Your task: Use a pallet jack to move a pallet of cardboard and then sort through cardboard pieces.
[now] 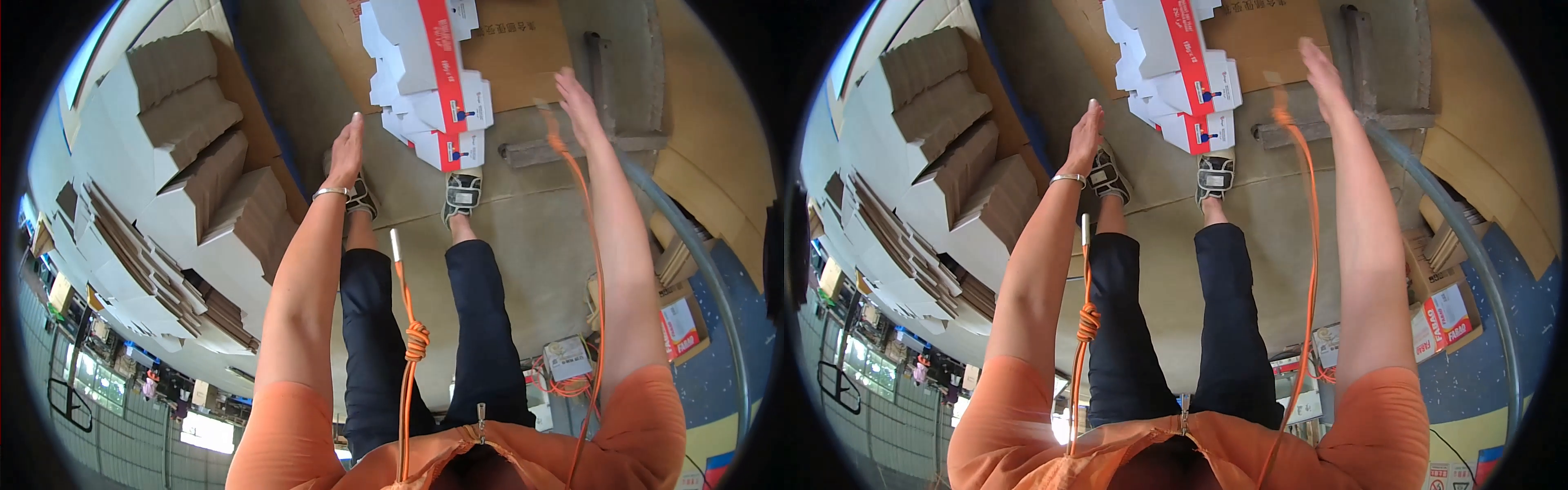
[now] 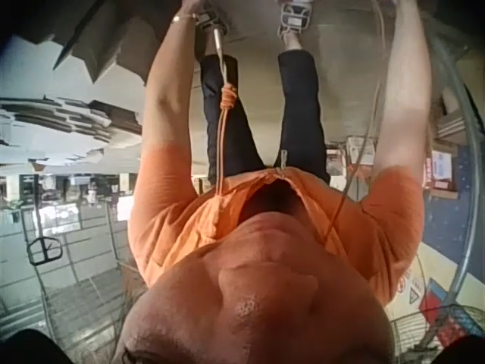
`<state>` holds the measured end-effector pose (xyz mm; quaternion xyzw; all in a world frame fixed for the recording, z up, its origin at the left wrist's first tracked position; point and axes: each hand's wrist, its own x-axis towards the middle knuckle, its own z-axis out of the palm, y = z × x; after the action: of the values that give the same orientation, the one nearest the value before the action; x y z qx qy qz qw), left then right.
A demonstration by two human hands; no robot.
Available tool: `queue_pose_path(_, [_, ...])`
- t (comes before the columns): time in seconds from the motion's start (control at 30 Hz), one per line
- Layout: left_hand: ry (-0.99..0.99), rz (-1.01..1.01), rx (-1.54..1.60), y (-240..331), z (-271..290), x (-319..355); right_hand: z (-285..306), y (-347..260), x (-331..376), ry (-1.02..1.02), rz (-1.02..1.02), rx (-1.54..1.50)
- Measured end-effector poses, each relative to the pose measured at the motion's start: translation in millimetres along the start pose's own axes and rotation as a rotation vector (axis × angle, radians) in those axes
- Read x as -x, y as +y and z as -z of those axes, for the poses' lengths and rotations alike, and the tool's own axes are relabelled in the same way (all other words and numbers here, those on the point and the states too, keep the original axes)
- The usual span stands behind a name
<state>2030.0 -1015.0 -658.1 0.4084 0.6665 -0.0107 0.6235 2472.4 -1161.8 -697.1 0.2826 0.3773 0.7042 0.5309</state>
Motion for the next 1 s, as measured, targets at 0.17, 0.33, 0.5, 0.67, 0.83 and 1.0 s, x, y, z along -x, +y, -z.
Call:
queue_pose_path(0.17, [-0.061,-0.075,-0.218,-10,-20,-27,95,-10,-73,-0.369,-0.138,-1.206])
queue_pose_path(0.33, [-0.018,-0.084,-0.347,-20,-23,-59,132,21,-121,-1.527,0.091,-2.857])
queue_pose_path(0.5, [-0.187,-0.083,-0.076,-26,-47,-68,174,38,-118,-1.332,0.106,-2.803])
queue_pose_path(0.67, [0.048,0.029,0.027,-55,-60,-79,189,37,-123,-1.314,-0.157,-2.652])
queue_pose_path(0.83, [-0.206,0.149,0.274,-64,-58,-83,183,28,-116,-1.224,0.069,-2.795])
queue_pose_path(1.0, [-0.143,0.099,0.091,-63,-65,-84,168,18,-146,-1.355,0.369,-2.611])
